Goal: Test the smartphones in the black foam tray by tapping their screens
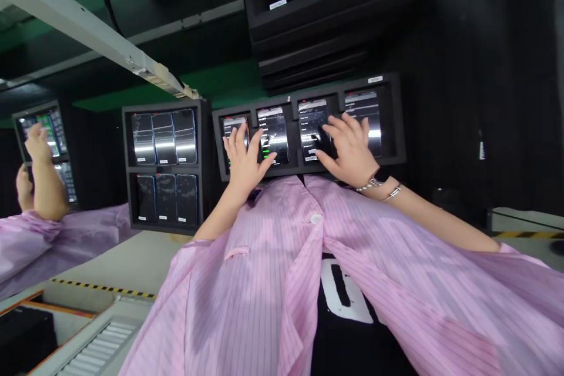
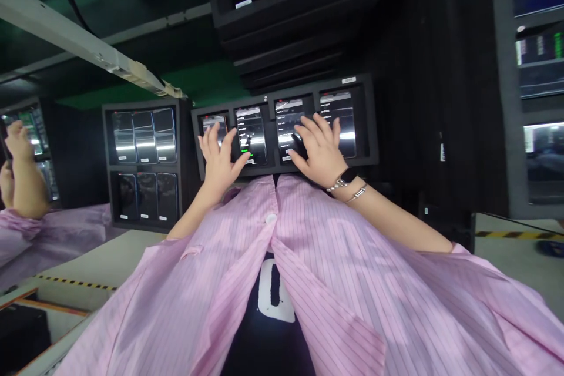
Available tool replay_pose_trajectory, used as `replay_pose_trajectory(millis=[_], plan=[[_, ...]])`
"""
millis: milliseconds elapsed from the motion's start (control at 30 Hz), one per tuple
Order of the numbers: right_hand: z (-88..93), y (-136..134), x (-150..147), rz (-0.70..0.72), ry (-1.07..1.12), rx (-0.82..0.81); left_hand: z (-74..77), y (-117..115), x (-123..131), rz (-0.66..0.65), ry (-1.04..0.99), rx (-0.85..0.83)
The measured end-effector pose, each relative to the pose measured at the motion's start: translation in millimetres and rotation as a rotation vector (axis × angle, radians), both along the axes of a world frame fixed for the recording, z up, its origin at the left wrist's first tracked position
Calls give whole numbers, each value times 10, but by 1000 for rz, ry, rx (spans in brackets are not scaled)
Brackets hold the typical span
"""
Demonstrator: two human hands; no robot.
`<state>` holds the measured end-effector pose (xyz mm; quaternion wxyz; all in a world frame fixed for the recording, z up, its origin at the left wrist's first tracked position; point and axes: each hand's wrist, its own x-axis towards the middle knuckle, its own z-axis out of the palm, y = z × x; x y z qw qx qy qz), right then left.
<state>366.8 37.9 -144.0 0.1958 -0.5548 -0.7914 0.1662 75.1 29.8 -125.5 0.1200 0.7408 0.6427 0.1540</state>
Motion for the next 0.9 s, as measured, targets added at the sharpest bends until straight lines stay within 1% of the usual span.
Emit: replay_pose_trajectory(millis=[100,200,333,467,600,700,800,900], plan=[[-151,-71,-55,16,0,-44,-184,-123,31,-5,18,-26],[-197,-66,-61,26,-27,-69,-268,-174,24,5,35,-41],[-182,22,-95,50,-72,-60,-276,-198,-40,64,22,-44],[-194,147,-191,61,-118,-36,-275,-224,-170,154,1,-11],[-221,194,-229,61,-123,-72,-301,-282,-269,198,-6,-10],[-182,100,-169,99,-103,-43,-294,-358,-280,198,8,-24],[-126,-100,-51,138,-100,-6,-246,-464,-254,162,41,-68],[-104,-327,73,115,-127,-13,-185,-588,-196,110,70,-132]])
